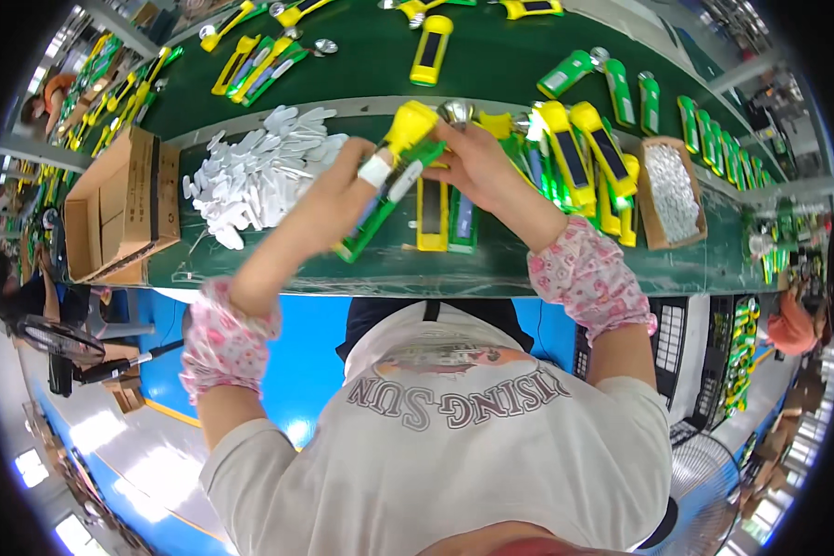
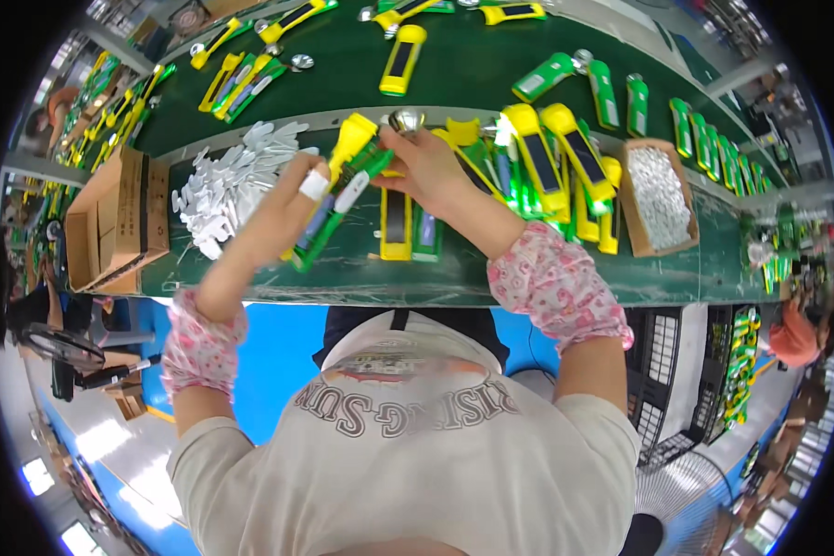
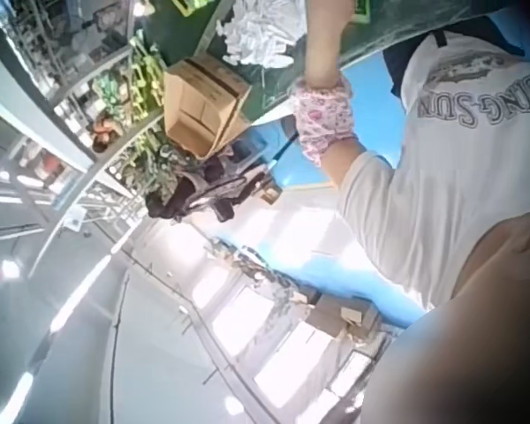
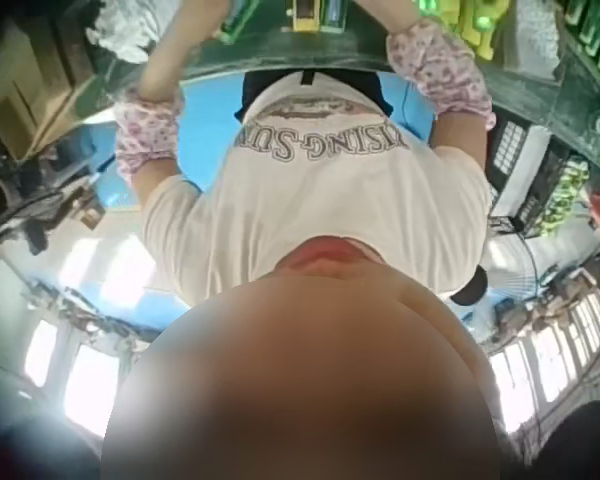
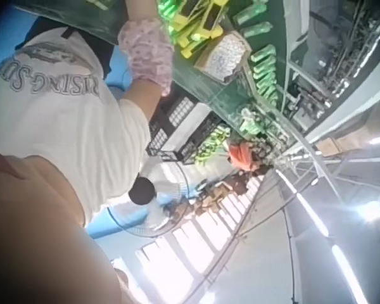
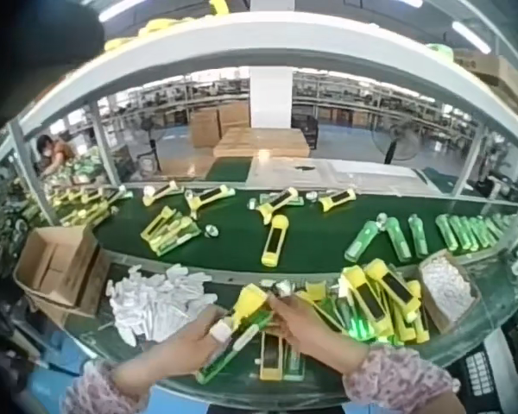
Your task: Assembling handheld solar flashlights on a production line, fitting lenses and reflectors onto the bodies.
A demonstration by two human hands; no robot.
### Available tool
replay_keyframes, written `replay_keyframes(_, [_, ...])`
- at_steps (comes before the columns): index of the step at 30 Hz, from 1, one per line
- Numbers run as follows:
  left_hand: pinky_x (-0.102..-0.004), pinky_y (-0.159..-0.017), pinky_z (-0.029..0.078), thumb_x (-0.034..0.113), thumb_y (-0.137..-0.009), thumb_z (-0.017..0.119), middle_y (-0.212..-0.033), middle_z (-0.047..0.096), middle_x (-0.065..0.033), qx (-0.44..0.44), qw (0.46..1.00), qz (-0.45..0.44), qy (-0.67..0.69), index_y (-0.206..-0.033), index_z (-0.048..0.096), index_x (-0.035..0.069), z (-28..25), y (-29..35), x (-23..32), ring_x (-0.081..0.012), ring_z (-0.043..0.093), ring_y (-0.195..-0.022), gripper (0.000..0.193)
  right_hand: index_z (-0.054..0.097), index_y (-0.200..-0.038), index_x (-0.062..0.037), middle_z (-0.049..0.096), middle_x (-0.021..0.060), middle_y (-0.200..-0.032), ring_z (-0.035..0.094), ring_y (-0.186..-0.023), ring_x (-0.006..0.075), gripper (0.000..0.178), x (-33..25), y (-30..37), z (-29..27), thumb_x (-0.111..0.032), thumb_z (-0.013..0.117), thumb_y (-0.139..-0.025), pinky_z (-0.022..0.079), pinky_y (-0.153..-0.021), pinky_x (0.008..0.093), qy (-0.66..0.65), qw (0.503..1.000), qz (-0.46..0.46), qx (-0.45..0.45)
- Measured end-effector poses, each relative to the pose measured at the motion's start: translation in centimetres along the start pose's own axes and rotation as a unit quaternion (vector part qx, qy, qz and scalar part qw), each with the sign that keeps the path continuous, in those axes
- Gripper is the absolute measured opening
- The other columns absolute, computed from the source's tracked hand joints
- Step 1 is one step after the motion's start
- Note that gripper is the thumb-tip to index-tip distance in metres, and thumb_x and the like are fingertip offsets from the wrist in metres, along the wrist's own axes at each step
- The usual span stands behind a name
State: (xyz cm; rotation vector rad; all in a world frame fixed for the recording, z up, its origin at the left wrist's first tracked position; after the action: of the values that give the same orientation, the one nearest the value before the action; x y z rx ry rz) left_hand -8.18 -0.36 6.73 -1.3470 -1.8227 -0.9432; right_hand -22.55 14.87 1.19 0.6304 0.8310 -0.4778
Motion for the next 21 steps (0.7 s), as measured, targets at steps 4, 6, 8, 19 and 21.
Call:
replay_keyframes(4, [-0.0332, -0.085, 0.046, 0.029, -0.105, 0.041, -0.098, 0.056, -0.0159, 0.058, 0.976, -0.05, 0.202, -0.127, 0.044, 0.009, 0.1, 3.4, -4.2, -0.0228, 0.056, -0.093, 0.03, 0.053, -0.125, -0.0072, 0.066, 0.0071, -0.112, 0.066, -0.102, 0.0211, 0.037, -0.5, -1.8, 2.9, -0.03, 0.061, -0.098, 0.056, -0.084, 0.039, 0.037, 0.984, 0.16, -0.064])
replay_keyframes(6, [-0.0288, -0.086, 0.046, 0.028, -0.106, 0.042, -0.107, 0.057, -0.0135, 0.064, 0.951, -0.103, 0.286, -0.133, 0.043, 0.007, -0.6, 5.2, -6.3, -0.0189, 0.055, -0.096, 0.035, 0.055, -0.122, -0.0061, 0.066, 0.0068, -0.109, 0.066, -0.101, 0.0197, 0.035, -2.2, -3.8, 4.1, -0.028, 0.063, -0.096, 0.056, -0.082, 0.0364, 0.239, 0.954, 0.151, -0.099])
replay_keyframes(8, [-0.0347, -0.086, 0.051, 0.029, -0.105, 0.044, -0.108, 0.059, -0.0128, 0.049, 0.906, -0.128, 0.4, -0.134, 0.043, 0.003, -2.2, 6.0, -6.8, -0.0194, 0.059, -0.095, 0.039, 0.064, -0.107, -0.0046, 0.065, 0.0076, -0.097, 0.066, -0.092, 0.02, 0.024, -0.8, -8.6, 0.4, -0.021, 0.069, -0.091, 0.053, -0.073, 0.0317, 0.571, 0.797, -0.16, -0.119])
replay_keyframes(19, [-0.0404, -0.07, 0.059, 0.05, -0.097, 0.052, -0.094, 0.059, -0.0109, 0.072, 0.665, 0.025, 0.743, -0.134, 0.042, 0.005, -4.8, 4.2, -12.6, -0.0237, 0.063, -0.083, 0.059, 0.06, -0.087, -0.0061, 0.059, 0.0119, -0.089, 0.06, -0.088, 0.0312, 0.02, 6.4, -13.5, 8.5, -0.015, 0.076, -0.078, 0.048, -0.074, 0.0396, 0.68, 0.685, -0.206, -0.16])
replay_keyframes(21, [-0.0435, -0.07, 0.06, 0.059, -0.098, 0.041, -0.095, 0.059, -0.0115, 0.071, 0.657, 0.018, 0.751, -0.137, 0.041, 0.006, -4.8, 3.5, -11.8, -0.0254, 0.063, -0.082, 0.066, 0.06, -0.086, -0.0052, 0.058, 0.0119, -0.089, 0.06, -0.083, 0.0299, 0.022, 6.4, -13.5, 7.8, -0.014, 0.077, -0.077, 0.048, -0.072, 0.0393, 0.687, 0.678, -0.211, -0.155])
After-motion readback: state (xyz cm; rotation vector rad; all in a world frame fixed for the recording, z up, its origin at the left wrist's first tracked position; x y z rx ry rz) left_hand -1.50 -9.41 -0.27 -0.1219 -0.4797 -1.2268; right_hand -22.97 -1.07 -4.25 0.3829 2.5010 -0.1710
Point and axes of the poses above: each hand's wrist, its own y-axis away from the middle knuckle, its own z-axis out of the palm, x = y × z, the point moved 2 cm from there along -y, towards the middle knuckle
